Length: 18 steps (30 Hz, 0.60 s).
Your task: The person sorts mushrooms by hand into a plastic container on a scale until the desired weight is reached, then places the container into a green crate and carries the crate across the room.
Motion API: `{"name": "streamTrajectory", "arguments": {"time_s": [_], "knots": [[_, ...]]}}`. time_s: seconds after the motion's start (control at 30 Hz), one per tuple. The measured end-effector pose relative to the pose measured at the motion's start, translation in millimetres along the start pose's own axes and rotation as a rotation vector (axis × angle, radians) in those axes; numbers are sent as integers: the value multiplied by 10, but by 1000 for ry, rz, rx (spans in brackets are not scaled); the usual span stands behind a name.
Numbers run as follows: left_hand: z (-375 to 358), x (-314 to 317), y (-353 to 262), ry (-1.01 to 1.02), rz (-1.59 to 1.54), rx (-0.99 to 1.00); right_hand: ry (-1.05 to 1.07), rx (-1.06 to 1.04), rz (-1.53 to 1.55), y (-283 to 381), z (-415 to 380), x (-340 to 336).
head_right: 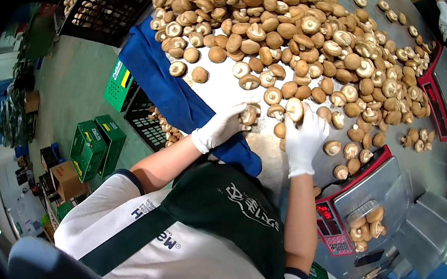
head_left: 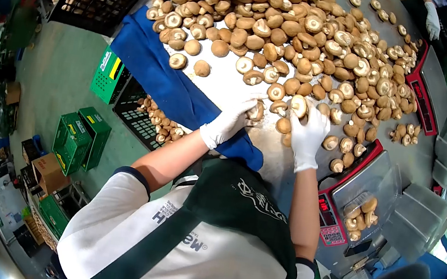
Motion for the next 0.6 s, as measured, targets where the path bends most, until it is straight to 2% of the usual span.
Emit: {"name": "streamTrajectory", "arguments": {"time_s": [0.03, 0.07, 0.13, 0.17, 0.2, 0.23, 0.27, 0.33, 0.4, 0.43, 0.47, 0.5, 0.53, 0.6], "knots": [[-17, 10, -9, -29, -28, 41, 82, 55, 115, 71, -36, -14], [-76, 12, 22, -43, -54, -12, 163, 112, 229, 176, -82, -42], [-204, 85, 73, -61, -102, -127, 470, 62, 352, 685, -196, -122], [-255, 74, 121, -7, -94, -137, 376, -90, 370, 903, -294, -203], [-404, 63, 86, -103, -27, -158, 280, -241, 386, 1085, -433, -261], [-465, -53, 168, -5, -37, -198, 273, -222, 566, 1123, -534, -264], [-555, -192, 216, 92, -47, -237, 281, -203, 616, 1118, -593, -296], [-932, -209, -62, 116, 40, -266, 284, -96, 572, 904, -696, -316], [-1275, -456, -379, 109, 277, -231, 234, 42, 498, 536, -790, -344], [-1463, -584, -600, 76, 568, -263, 214, 163, 491, 279, -879, -320], [-1649, -884, -660, -41, 668, -427, 192, 287, 483, 18, -999, -288], [-1703, -970, -831, -100, 841, -320, 177, 375, 483, -208, -1124, -253], [-1734, -993, -988, -178, 1029, -333, 161, 461, 485, -406, -1243, -226], [-1541, -837, -1166, -133, 1210, -144, 150, 540, 427, -645, -1394, -205]]}}
Point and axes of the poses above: each hand's wrist, its own z-axis towards the middle knuckle, its own x-axis out of the palm, y = z × x, the point moved 10 cm from there along z, towards the middle knuckle, and after that the axes turned 12 degrees about -z, right-handed, at the moved point
